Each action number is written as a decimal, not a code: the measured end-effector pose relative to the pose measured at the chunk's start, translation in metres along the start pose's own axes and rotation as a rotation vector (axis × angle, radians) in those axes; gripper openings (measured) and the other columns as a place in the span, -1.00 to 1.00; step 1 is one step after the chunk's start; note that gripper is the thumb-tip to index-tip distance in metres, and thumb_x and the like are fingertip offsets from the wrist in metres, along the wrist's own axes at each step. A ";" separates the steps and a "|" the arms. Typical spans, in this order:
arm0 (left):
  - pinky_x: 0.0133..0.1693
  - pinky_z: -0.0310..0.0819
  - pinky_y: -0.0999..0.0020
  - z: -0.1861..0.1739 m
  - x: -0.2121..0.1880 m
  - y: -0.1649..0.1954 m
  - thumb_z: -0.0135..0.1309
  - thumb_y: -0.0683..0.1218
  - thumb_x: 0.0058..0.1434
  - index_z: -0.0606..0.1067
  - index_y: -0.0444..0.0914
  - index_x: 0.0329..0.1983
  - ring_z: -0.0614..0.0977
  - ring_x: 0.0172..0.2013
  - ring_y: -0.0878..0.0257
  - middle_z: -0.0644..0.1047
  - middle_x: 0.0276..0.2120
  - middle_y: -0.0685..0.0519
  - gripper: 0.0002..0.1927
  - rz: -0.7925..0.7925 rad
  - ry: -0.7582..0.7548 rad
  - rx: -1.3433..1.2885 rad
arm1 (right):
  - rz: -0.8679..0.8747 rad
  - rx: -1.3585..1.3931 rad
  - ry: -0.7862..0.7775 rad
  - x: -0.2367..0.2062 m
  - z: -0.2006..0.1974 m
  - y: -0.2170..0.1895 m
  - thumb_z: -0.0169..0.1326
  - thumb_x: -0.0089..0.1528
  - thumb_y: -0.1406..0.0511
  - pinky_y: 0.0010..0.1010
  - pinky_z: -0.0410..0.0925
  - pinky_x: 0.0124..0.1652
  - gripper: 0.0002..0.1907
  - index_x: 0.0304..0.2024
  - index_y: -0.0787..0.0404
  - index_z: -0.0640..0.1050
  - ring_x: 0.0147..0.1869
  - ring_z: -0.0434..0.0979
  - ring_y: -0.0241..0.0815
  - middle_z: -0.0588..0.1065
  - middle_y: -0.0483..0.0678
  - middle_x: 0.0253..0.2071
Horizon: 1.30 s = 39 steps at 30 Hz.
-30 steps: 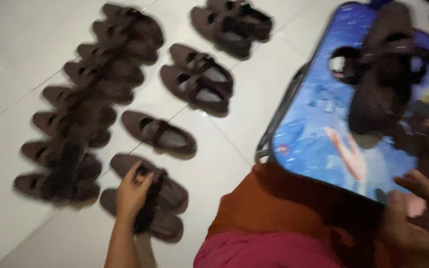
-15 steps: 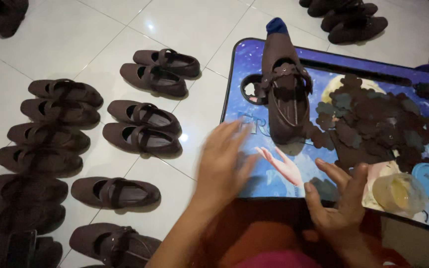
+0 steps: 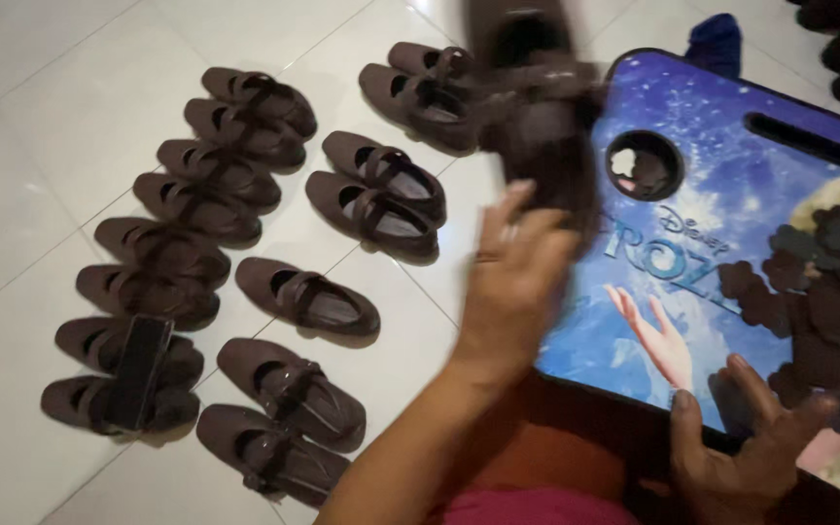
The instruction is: The person applies glue to small flower-shaped embellishments and attaches them to the straps of brown shoes. They repeat this process for multiple shoes, placing each finished pair on the floor.
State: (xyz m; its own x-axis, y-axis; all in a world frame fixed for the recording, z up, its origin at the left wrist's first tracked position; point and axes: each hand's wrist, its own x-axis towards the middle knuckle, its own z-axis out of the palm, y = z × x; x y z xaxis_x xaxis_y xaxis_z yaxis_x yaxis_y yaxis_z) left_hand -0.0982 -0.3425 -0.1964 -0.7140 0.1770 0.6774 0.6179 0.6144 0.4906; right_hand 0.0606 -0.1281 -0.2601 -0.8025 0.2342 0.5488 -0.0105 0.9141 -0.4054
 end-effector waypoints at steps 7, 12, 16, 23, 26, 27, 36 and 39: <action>0.26 0.29 0.02 -0.017 -0.051 -0.110 0.25 -0.26 0.08 0.47 -0.35 -0.11 0.25 0.35 -0.15 0.47 0.06 -0.12 -0.69 -0.563 -0.006 0.253 | -0.029 -0.040 -0.009 -0.004 0.002 0.007 0.28 0.27 0.48 -0.18 0.49 0.14 0.27 0.62 0.02 -0.41 0.15 0.62 0.14 0.51 0.34 0.18; 0.34 0.24 0.04 -0.014 -0.085 -0.158 0.31 -0.22 0.10 0.46 -0.34 -0.04 0.23 0.43 -0.08 0.44 0.17 -0.07 -0.62 -0.738 0.000 0.236 | -0.044 -0.062 -0.042 -0.003 0.002 -0.008 0.26 0.29 0.44 -0.22 0.50 0.17 0.26 0.66 0.05 -0.41 0.18 0.62 0.13 0.51 0.34 0.20; 0.29 0.11 -0.02 -0.020 -0.098 -0.166 0.41 -0.10 -0.01 0.44 -0.35 0.02 0.17 0.38 -0.12 0.33 0.29 -0.14 -0.43 -0.838 -0.017 0.411 | 0.151 -0.121 -0.076 -0.003 0.005 -0.029 0.26 0.31 0.49 -0.14 0.50 0.20 0.18 0.60 0.13 -0.35 0.18 0.60 0.18 0.50 0.36 0.14; 0.35 0.04 -0.13 -0.037 -0.146 -0.161 0.41 0.00 0.01 0.43 -0.26 0.12 0.36 0.21 0.00 0.48 0.06 -0.06 -0.36 -1.010 -0.165 0.664 | 0.088 0.009 -0.047 -0.005 0.008 -0.043 0.24 0.38 0.52 -0.19 0.49 0.21 -0.08 0.54 0.28 -0.10 0.21 0.59 0.20 0.46 0.39 0.22; 0.23 0.22 0.00 -0.046 -0.167 -0.166 0.38 0.00 0.10 0.47 -0.22 0.00 0.42 0.20 -0.01 0.54 -0.01 -0.03 -0.53 -1.019 -0.046 0.595 | 0.059 -0.034 -0.057 -0.012 0.009 -0.042 0.25 0.31 0.55 -0.17 0.48 0.12 -0.26 0.42 0.40 0.15 0.12 0.60 0.21 0.47 0.38 0.13; 0.16 0.31 0.08 -0.047 -0.172 -0.164 0.38 0.00 0.10 0.48 -0.22 -0.02 0.43 0.20 -0.04 0.54 0.00 -0.05 -0.55 -0.993 0.054 0.551 | 0.055 -0.059 -0.067 -0.014 0.008 -0.039 0.25 0.28 0.56 -0.14 0.48 0.07 -0.33 0.36 0.46 0.23 0.07 0.60 0.23 0.48 0.39 0.08; 0.17 0.41 0.14 -0.069 -0.156 -0.105 0.19 -0.21 0.30 0.49 -0.16 -0.08 0.51 0.05 0.13 0.51 -0.14 0.07 -0.82 -0.120 0.059 0.267 | -0.035 0.122 -0.032 -0.035 0.008 -0.001 0.13 0.40 0.41 -0.33 0.41 0.12 -0.47 0.35 0.54 0.32 0.12 0.48 0.04 0.39 0.29 0.14; 0.21 0.43 0.14 -0.079 -0.123 -0.061 0.20 -0.14 0.32 0.46 -0.12 0.03 0.52 0.10 0.11 0.49 -0.08 0.10 -0.75 0.221 0.006 0.096 | 0.054 0.270 -0.041 -0.047 0.010 0.011 0.00 0.46 0.43 -0.35 0.40 0.22 -0.58 0.34 0.51 0.31 0.21 0.45 0.00 0.36 0.27 0.22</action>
State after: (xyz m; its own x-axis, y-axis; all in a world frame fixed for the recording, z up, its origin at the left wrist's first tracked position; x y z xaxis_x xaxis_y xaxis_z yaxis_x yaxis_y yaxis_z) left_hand -0.0217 -0.4625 -0.2667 -0.5622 0.3109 0.7663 0.7247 0.6316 0.2755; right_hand 0.0924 -0.1325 -0.2973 -0.8294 0.2619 0.4934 -0.1209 0.7782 -0.6163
